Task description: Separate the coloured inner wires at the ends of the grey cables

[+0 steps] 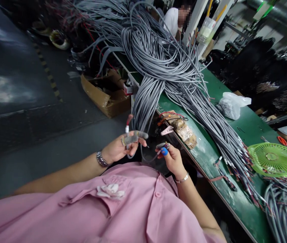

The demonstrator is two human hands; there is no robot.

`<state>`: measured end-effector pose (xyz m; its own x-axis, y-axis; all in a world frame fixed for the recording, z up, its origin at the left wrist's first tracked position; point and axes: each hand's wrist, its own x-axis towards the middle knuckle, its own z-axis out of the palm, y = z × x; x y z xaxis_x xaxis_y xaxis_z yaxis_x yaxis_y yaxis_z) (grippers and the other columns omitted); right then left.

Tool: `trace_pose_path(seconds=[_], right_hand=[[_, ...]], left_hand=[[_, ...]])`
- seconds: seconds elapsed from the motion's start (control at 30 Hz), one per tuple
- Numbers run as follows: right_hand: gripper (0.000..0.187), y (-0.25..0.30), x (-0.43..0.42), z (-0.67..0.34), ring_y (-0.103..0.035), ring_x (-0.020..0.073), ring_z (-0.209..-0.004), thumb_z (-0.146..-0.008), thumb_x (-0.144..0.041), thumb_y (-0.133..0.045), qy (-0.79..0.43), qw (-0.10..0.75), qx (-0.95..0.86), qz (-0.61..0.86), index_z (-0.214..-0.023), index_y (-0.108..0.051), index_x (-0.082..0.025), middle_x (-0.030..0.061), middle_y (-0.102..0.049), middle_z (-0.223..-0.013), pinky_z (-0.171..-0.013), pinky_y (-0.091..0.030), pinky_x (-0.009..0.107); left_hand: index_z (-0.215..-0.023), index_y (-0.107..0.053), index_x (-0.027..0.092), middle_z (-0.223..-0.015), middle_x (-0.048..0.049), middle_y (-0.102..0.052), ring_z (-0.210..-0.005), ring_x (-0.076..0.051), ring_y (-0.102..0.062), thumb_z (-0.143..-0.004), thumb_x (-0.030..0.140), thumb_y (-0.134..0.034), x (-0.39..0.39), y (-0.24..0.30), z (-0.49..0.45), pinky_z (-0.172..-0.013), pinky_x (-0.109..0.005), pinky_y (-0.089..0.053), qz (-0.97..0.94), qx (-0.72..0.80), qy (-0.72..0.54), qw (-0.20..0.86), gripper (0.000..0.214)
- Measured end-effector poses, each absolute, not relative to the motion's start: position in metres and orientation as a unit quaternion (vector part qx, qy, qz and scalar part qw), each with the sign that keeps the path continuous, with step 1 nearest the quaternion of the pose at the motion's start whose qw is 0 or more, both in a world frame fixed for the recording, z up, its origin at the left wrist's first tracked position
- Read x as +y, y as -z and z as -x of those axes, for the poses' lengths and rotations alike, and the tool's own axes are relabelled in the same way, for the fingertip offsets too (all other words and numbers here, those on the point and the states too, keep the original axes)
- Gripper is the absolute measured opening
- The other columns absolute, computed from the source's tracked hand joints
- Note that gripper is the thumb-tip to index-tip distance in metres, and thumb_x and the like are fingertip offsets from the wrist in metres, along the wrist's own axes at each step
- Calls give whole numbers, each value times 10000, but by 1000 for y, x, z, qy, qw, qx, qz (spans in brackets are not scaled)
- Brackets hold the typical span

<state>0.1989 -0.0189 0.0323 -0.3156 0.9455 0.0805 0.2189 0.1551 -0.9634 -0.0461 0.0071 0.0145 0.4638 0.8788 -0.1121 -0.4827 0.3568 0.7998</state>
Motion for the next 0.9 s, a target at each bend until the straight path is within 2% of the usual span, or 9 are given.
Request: trace_pose_path(seconds=[0.07,0.13,0.23,0.37,0.53,0.67,0.7,0.8,0.9], right_hand=[[270,-38,-19,-197,-608,133,-680,-934,-385,-488,-435,371,-695,437,-972,-686,-207,62,-648,-892,-647,-514,270],[249,-42,-19,-196,-602,148,-743,-923,-367,-509,-393,366,-717,444,-976,-701,-218,66,-626,-907,-691,-519,279],[215,-44,-18,-196,-600,157,-754,-904,-344,-539,-372,357,-720,464,-930,-710,-217,48,-615,-816,-713,-523,287],[184,-33,-16,-196,-630,149,-693,-858,-360,-597,-446,390,-642,487,-926,-678,-209,32,-649,-802,-681,-550,287],[233,-17,-15,-197,-654,144,-623,-756,-383,-706,-540,463,-504,490,-884,-619,-208,-10,-647,-719,-641,-574,289],[256,-15,-16,-200,-650,146,-642,-753,-405,-711,-542,466,-496,493,-884,-624,-203,4,-658,-754,-649,-576,293],[258,-15,-16,-200,-648,147,-650,-761,-413,-704,-540,463,-500,493,-887,-625,-203,6,-657,-757,-653,-576,294],[244,-13,-16,-201,-635,143,-650,-790,-420,-672,-538,457,-515,486,-893,-629,-202,3,-647,-744,-658,-569,288],[197,-11,-17,-200,-619,137,-657,-819,-388,-644,-512,458,-544,482,-892,-645,-205,7,-638,-758,-663,-549,278]], left_hand=[[-852,-736,92,-803,-166,-711,-405,-85,-503,-857,471,-549,6,-11,37,-341,-189,-301,-394,296,-374,786,422],[-758,-743,84,-688,-158,-694,-408,-99,-507,-884,486,-500,6,-10,30,-351,-196,-303,-430,319,-307,787,486],[-789,-746,103,-700,-137,-707,-437,-100,-520,-852,416,-582,8,-12,24,-351,-183,-268,-441,301,-265,803,360],[-866,-731,121,-943,-166,-730,-413,-55,-454,-775,434,-655,14,-14,18,-351,-183,-245,-384,221,-296,846,335],[-734,-734,84,-807,-184,-724,-395,-72,-465,-871,520,-495,19,-12,7,-362,-202,-312,-392,249,-260,847,515],[-903,-726,124,-880,-134,-722,-534,-102,-587,-792,332,-677,18,-9,2,-388,-161,-335,-386,313,-295,816,242],[-949,-717,134,-912,-126,-717,-562,-99,-597,-768,290,-703,18,-8,2,-390,-151,-321,-380,312,-317,811,239],[-1041,-700,131,-959,-145,-703,-583,-102,-600,-813,377,-642,18,-4,3,-383,-156,-290,-355,269,-364,818,340],[-1013,-712,98,-868,-154,-702,-505,-95,-564,-886,494,-494,18,-1,5,-385,-178,-316,-341,252,-353,834,469]])
